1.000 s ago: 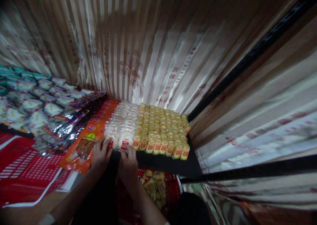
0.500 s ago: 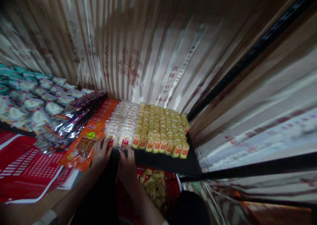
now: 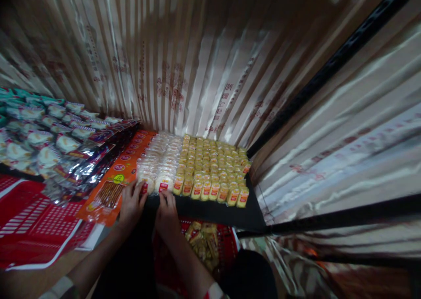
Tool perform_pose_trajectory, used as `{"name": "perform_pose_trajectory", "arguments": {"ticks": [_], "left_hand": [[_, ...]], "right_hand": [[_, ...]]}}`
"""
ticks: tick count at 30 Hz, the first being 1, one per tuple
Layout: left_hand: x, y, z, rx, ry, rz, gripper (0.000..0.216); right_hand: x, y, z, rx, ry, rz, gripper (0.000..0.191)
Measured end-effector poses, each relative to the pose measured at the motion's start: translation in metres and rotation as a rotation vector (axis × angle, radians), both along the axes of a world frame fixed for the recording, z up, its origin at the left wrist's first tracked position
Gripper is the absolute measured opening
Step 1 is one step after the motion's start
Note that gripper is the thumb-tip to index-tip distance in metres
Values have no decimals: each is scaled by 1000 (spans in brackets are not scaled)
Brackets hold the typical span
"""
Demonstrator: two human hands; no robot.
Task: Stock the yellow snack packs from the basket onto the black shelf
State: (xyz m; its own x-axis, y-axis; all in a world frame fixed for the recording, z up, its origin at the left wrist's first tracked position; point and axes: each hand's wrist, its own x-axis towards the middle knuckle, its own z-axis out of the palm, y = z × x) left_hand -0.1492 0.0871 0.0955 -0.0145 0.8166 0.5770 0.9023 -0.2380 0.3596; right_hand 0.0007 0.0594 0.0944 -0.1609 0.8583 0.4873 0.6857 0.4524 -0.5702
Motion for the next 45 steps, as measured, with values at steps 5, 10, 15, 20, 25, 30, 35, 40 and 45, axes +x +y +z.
{"name": "perform_pose_trajectory", "arguments": {"ticks": [5,10,15,20,25,30,35,40,45], "left_hand": [[0,0,0,-8,-12,-3,31],[1,-2,3,-19,-33,-7,31],[3,-2,4,-8,-56,-2,32],[4,-3,3,-4,-30,1,31],[5,-4,5,-9,-50,0,31],[7,-5,6,-18,-55,15,31],[7,-5,7,-32,-29,13,32],[7,-5,5,-36,-28,17,31],[7,-4,4,-18,-29,14,31]], "right_hand": [[-1,3,2,4,6,-3,46],[-4,4,4,-15,-28,-4,44],[-2,0,6,-19,-71,-31,44],[-3,1,5,-36,-75,-43,47],[2,-4,6,-16,-95,-64,45],[12,-7,8,26,-136,-160,47],[14,0,7,15,-162,-115,53],[11,-3,1,8,-197,-121,55],[5,-4,11,-99,-248,-155,52]]}}
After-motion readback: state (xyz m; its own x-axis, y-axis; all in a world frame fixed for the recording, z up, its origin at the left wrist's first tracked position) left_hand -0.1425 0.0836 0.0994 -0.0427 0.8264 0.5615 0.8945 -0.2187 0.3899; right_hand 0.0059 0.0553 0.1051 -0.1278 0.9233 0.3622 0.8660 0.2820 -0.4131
